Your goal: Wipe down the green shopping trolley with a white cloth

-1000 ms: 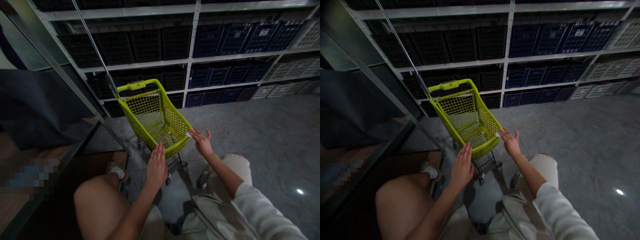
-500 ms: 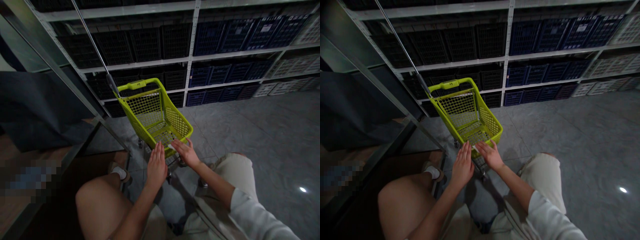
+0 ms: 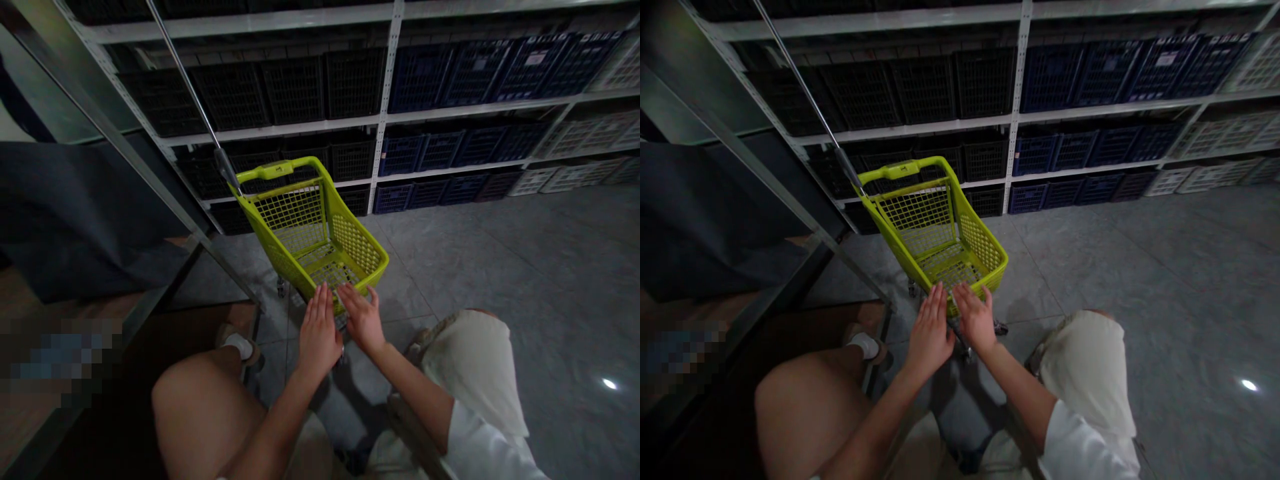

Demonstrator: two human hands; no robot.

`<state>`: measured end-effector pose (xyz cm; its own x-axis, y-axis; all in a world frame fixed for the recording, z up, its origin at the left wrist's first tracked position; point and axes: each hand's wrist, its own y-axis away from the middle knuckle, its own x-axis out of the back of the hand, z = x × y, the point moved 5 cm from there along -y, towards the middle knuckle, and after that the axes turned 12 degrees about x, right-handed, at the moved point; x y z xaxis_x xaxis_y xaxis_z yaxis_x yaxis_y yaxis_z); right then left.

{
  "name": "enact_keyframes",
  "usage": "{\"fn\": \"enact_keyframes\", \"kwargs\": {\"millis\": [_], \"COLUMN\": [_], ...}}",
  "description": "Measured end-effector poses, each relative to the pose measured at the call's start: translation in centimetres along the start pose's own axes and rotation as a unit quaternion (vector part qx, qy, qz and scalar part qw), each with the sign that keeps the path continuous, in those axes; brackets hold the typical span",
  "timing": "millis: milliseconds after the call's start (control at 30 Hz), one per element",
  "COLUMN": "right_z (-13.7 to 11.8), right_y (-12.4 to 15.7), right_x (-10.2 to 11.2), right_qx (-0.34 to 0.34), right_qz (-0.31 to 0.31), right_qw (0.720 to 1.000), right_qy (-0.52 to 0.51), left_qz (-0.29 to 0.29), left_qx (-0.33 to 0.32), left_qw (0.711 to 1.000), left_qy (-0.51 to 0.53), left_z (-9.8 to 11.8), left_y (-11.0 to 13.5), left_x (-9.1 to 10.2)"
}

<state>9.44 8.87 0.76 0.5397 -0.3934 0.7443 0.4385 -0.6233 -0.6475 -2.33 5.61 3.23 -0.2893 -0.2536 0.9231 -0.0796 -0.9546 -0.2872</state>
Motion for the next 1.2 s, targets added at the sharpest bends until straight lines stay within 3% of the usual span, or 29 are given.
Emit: {"fn": "enact_keyframes", "kwargs": {"millis": [67,133,200,267,367,433,500,600,733,833,900,1000,1100,1200], "right_z": [-1.9,-1.2,1.8,6.4,13.0,14.8,13.8,8.4,-0.2,-2.2,-0.8,5.0,11.6,13.9], "right_y": [-0.2,-0.2,0.1,0.4,0.4,0.3,0.3,0.4,-0.2,-0.4,-0.1,0.6,0.9,0.9], "right_x": [-0.4,-0.1,0.9,2.3,4.4,4.9,4.5,2.8,0.1,-0.2,0.3,1.9,3.6,4.1], "right_qx": [0.043,0.099,0.145,0.146,0.062,0.011,-0.032,-0.079,-0.021,0.048,0.111,0.156,0.089,0.001], "right_qz": [-0.021,-0.048,-0.075,-0.084,-0.065,-0.048,-0.022,0.018,-0.005,-0.038,-0.06,-0.075,-0.05,-0.016], "right_qw": [0.999,0.994,0.987,0.985,0.992,0.993,0.993,0.993,1.0,0.997,0.991,0.985,0.993,0.995], "right_qy": [-0.023,-0.023,-0.008,0.021,0.086,0.112,0.114,0.082,-0.005,-0.041,-0.037,-0.001,0.053,0.097], "left_qz": [0.008,0.015,0.018,0.021,0.028,0.031,0.033,0.031,0.038,0.042,0.038,0.032,0.028,0.024], "left_qx": [0.002,0.0,-0.005,-0.011,-0.016,-0.013,-0.006,0.01,0.011,0.011,0.014,0.01,0.006,0.007], "left_qw": [1.0,1.0,0.999,0.999,0.999,0.999,0.999,0.999,0.999,0.999,0.998,0.998,0.998,0.999], "left_qy": [-0.008,-0.02,-0.027,-0.027,-0.021,-0.017,-0.017,-0.017,-0.015,-0.027,-0.041,-0.05,-0.051,-0.047], "left_z": [-0.2,-0.4,-0.5,-0.4,-0.1,0.1,0.3,0.3,0.1,-0.3,-0.5,-0.5,-0.2,0.1], "left_y": [0.0,0.1,0.1,0.1,0.1,0.0,0.0,0.0,0.1,0.2,0.3,0.3,0.3,0.1], "left_x": [0.0,0.0,-0.1,-0.2,-0.3,-0.4,-0.6,-0.7,-0.7,-0.6,-0.5,-0.3,-0.4,-0.6]}}
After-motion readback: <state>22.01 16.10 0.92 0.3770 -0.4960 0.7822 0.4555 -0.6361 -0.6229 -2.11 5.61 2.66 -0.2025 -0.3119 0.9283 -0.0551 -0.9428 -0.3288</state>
